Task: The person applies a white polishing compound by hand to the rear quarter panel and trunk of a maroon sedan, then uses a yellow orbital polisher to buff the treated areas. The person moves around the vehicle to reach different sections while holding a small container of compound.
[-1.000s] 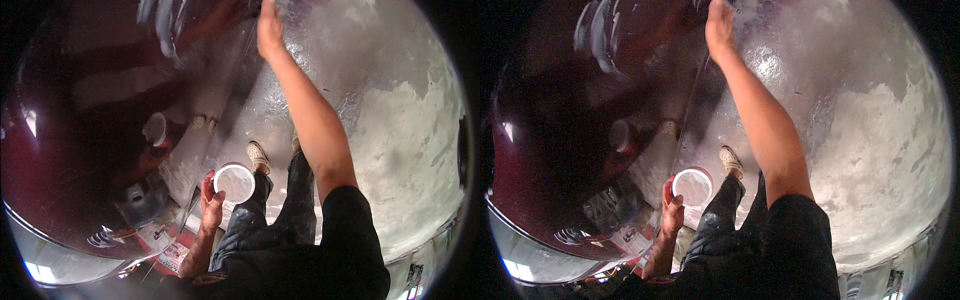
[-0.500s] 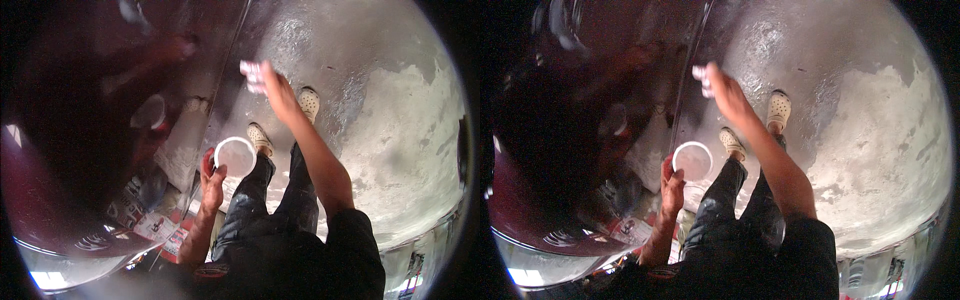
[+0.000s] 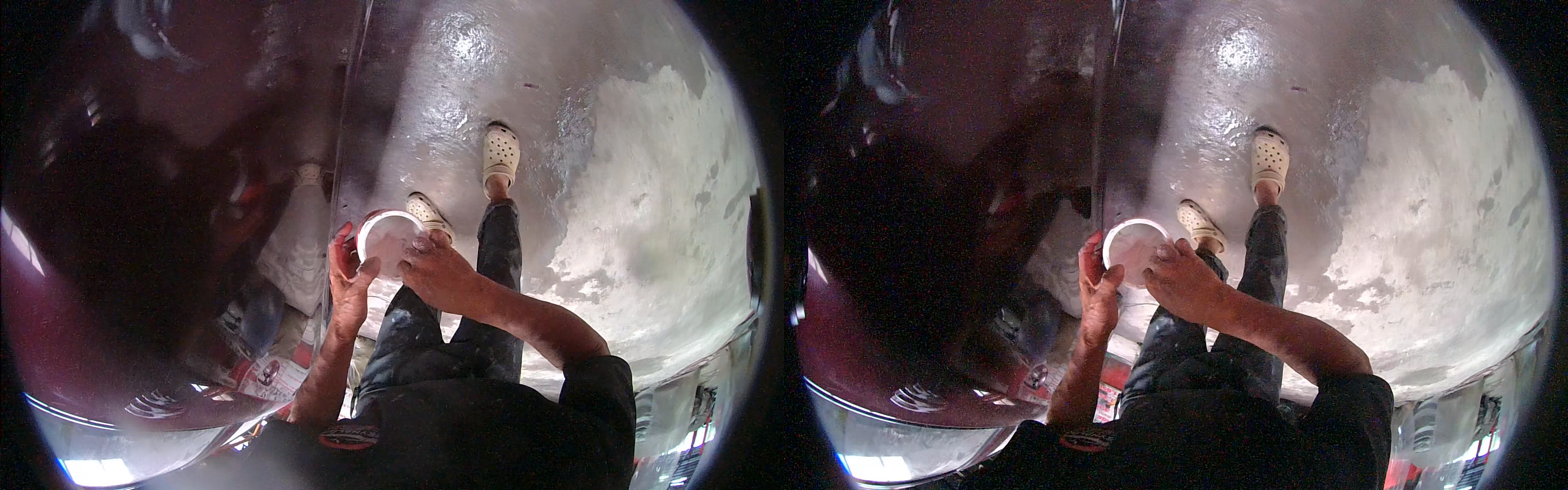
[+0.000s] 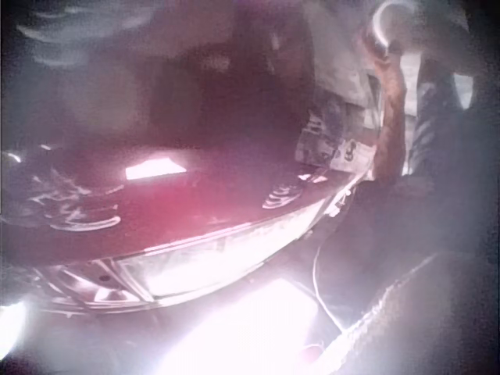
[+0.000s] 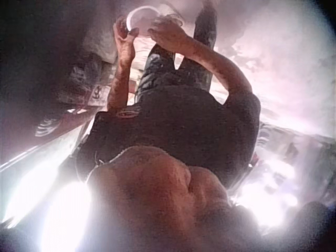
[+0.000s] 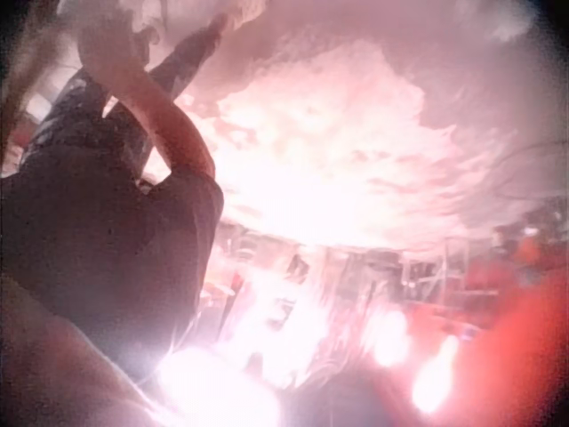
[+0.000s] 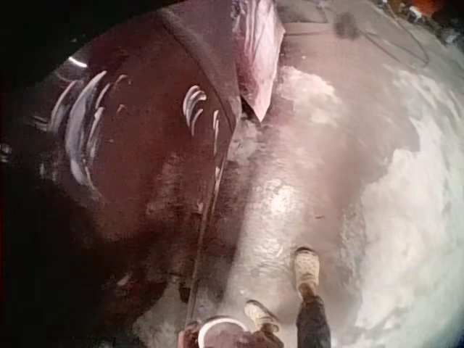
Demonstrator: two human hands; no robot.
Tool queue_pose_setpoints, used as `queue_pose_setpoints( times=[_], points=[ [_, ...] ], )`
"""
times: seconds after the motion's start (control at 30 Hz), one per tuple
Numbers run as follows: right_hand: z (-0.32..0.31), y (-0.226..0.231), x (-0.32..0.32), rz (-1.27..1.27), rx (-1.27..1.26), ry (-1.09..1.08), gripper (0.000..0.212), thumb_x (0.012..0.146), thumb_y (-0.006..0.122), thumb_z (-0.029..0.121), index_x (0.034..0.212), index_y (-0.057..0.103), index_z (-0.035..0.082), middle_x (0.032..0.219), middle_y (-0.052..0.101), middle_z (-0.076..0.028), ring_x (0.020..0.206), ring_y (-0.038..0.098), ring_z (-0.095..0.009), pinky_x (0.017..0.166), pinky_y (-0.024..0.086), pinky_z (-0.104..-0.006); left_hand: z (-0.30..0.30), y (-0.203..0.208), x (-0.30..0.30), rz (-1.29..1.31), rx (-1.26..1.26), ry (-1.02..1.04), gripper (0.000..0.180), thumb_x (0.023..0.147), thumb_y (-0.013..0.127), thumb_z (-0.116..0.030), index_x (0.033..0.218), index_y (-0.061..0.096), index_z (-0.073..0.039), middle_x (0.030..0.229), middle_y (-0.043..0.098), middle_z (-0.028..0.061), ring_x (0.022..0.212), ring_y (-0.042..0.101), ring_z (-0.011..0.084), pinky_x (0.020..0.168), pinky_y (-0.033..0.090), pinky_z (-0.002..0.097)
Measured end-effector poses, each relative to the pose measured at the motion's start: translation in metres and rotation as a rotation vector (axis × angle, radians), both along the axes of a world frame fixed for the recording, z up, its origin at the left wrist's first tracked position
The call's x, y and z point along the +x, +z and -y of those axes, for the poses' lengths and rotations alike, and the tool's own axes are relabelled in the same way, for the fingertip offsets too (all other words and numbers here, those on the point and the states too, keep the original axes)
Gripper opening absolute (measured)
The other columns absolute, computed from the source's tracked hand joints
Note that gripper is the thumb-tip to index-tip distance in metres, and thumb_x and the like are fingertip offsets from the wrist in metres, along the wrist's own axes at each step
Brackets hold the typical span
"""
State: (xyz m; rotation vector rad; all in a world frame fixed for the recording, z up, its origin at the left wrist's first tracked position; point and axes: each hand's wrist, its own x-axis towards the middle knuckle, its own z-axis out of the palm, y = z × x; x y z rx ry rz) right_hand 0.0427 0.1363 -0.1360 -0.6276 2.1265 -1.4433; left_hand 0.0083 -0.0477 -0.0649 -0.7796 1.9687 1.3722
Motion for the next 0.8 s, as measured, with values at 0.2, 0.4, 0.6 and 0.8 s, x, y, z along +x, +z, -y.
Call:
queue_pose_setpoints(
  times=[0.2, 0.4, 0.6, 0.8],
  points=[
    [-0.032, -0.034, -0.061, 0.507, -0.608, -0.750, 0.037, 0.093, 0.068, 0.034, 0.110, 0.070, 0.002, 0.099, 0.071, -0.017, 0.091, 0.069, -0.028, 0.084, 0.052, -0.0396, 0.013, -0.011, 0.006, 0.009, -0.020, 0.056, 0.074, 0.082, 0.066, -0.013, 0.149, 0.035, -0.006, 0.136, 0.051, 0.0138, 0.126, 0.047, 0.0241, 0.111, 0.033, 0.0396],
    [-0.034, -0.150, -0.197, 0.883, -1.013, -1.232, 0.084, 0.101, 0.046, 0.059, 0.141, 0.040, -0.014, 0.143, 0.052, -0.024, 0.132, 0.051, -0.031, 0.112, 0.040, -0.0403, 0.027, -0.017, 0.021, 0.052, -0.012, 0.088, 0.086, 0.079, 0.078, -0.024, 0.149, 0.034, -0.004, 0.133, 0.051, 0.0128, 0.126, 0.046, 0.0238, 0.110, 0.032, 0.0397],
    [0.003, -0.152, -0.295, 0.268, -0.484, -1.173, 0.073, 0.103, 0.041, 0.055, 0.134, 0.048, -0.010, 0.134, 0.053, -0.027, 0.128, 0.050, -0.037, 0.111, 0.036, -0.0447, 0.030, -0.016, 0.022, 0.131, -0.057, 0.101, 0.087, 0.079, 0.079, -0.024, 0.150, 0.033, -0.005, 0.127, 0.053, 0.0104, 0.119, 0.049, 0.0219, 0.106, 0.037, 0.0389],
    [0.076, -0.127, -0.215, 0.192, -0.544, -1.195, 0.059, 0.105, 0.040, 0.040, 0.136, 0.042, -0.010, 0.128, 0.047, -0.035, 0.125, 0.045, -0.048, 0.109, 0.034, -0.0515, 0.039, -0.014, 0.026, 0.154, -0.070, 0.015, 0.073, 0.082, 0.067, -0.013, 0.148, 0.036, -0.004, 0.135, 0.050, 0.0110, 0.129, 0.045, 0.0232, 0.110, 0.033, 0.0381]
  ],
)
